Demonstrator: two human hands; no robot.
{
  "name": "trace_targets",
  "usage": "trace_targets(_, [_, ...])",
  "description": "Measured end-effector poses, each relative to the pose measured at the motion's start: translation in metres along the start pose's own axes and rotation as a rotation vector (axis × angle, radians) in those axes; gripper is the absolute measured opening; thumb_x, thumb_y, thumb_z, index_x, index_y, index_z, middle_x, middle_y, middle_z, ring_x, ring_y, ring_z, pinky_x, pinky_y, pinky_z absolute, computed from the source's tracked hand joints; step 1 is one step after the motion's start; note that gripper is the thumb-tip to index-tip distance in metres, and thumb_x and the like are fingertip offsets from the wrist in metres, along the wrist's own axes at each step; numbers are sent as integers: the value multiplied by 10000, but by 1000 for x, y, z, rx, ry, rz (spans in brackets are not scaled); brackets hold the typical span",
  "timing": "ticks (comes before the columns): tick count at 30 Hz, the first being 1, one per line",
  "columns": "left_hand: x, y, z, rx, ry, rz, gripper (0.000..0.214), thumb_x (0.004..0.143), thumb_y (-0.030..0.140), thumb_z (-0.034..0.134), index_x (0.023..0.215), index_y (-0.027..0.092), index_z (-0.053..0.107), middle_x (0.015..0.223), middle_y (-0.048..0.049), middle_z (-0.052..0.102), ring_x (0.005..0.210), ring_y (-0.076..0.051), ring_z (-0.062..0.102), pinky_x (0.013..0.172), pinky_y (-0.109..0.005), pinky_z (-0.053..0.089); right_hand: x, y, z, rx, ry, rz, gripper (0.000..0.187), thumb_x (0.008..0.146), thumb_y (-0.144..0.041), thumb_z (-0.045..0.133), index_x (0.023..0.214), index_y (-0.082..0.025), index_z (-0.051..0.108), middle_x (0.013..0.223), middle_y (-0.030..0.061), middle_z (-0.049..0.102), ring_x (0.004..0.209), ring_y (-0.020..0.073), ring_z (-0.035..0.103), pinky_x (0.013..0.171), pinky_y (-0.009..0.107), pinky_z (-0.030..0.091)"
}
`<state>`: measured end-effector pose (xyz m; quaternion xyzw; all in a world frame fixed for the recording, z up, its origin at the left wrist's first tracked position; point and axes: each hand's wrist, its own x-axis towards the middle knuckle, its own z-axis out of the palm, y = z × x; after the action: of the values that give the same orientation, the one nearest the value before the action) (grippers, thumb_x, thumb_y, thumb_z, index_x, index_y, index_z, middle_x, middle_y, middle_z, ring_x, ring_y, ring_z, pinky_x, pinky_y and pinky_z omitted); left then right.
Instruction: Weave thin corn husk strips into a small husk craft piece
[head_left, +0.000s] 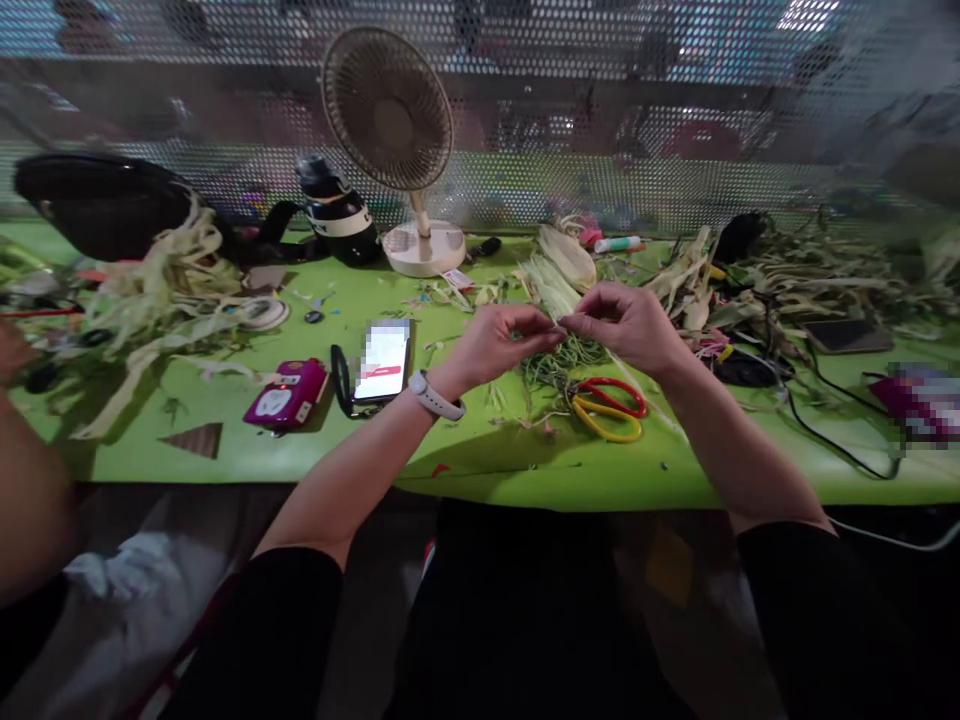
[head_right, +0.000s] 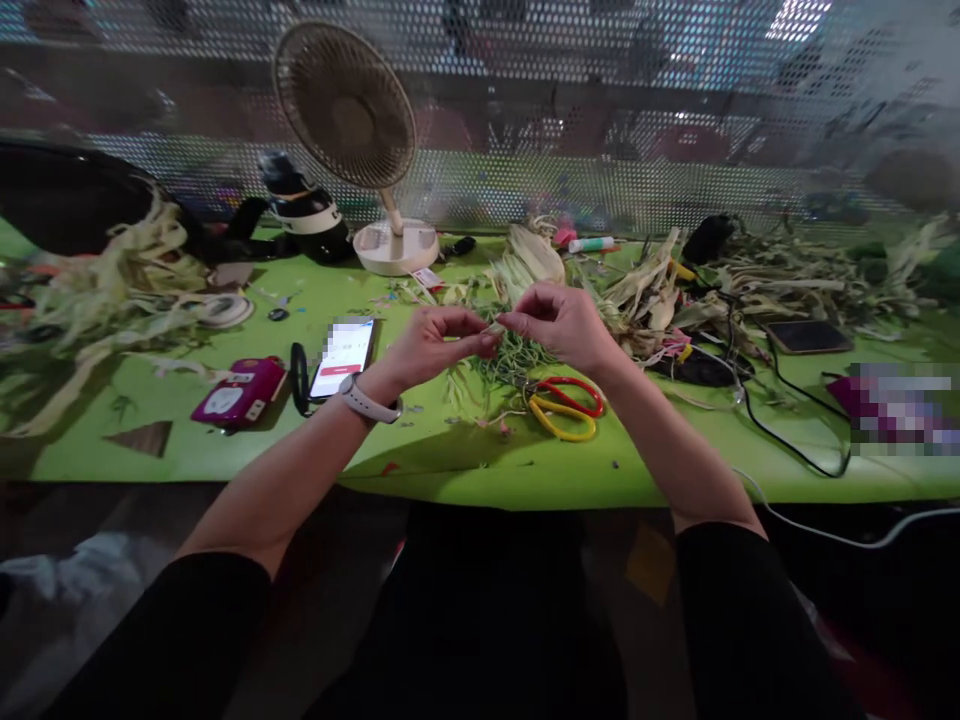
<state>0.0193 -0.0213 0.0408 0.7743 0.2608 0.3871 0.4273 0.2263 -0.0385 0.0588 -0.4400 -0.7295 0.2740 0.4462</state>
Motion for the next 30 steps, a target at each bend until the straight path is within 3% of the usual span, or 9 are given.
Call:
trace_targets(4, [-21,-1,4,-173,1,-187,201,839,358,734,842,157,729,825,-57,756,767,-133,714,751,-283,585,-4,3,11,161,-45,137,409,729,-581,786,700,-198,645,616,-13,571,575,116,477,555,286,388])
trace_targets(10, [-41,-7,14,-328,40,-264,234,773,323,791,920,157,715,841,-41,742,756,-114,687,750,-272,572,-22,-3,26,183,-127,213,367,702,-516,824,683,-192,654,609,-22,567,563,103,449,532,272,358])
trace_targets(16, [-45,-14,17,-363,-114,-317,180,787,312,771,786,157,680,757,-32,735,709,-114,686,723,-270,564,-24,1,24,167,-210,239,329,680,-455,845,653,-182,664,583,-21,589,542,92,470,513,258,371])
trace_targets(18, [-46,-18,16,-341,-106,-337,176,805,312,754,802,153,681,750,-36,737,694,-109,682,703,-259,554,-12,16,16,177,-96,256,337,668,-464,851,648,-190,654,563,-24,578,530,96,481,511,263,395])
trace_targets(23, [-46,-27,14,-285,-58,-390,142,825,283,727,848,147,692,740,-37,741,687,-96,678,713,-243,540,37,80,-20,251,361,361,371,727,-524,795,668,-242,562,546,-21,555,506,120,508,521,308,475])
trace_targets(26, [-48,-29,16,-295,-118,-401,150,834,301,718,862,155,702,760,-45,751,691,-103,684,715,-252,545,56,111,-34,267,471,460,362,749,-526,777,717,-267,525,674,9,642,591,157,570,574,349,524])
trace_targets(30, [-50,-33,18,-317,-132,-398,166,831,319,721,863,156,701,761,-49,753,679,-104,685,710,-256,547,57,129,-31,127,509,456,307,783,-447,763,853,-221,567,804,42,681,747,170,616,696,343,508])
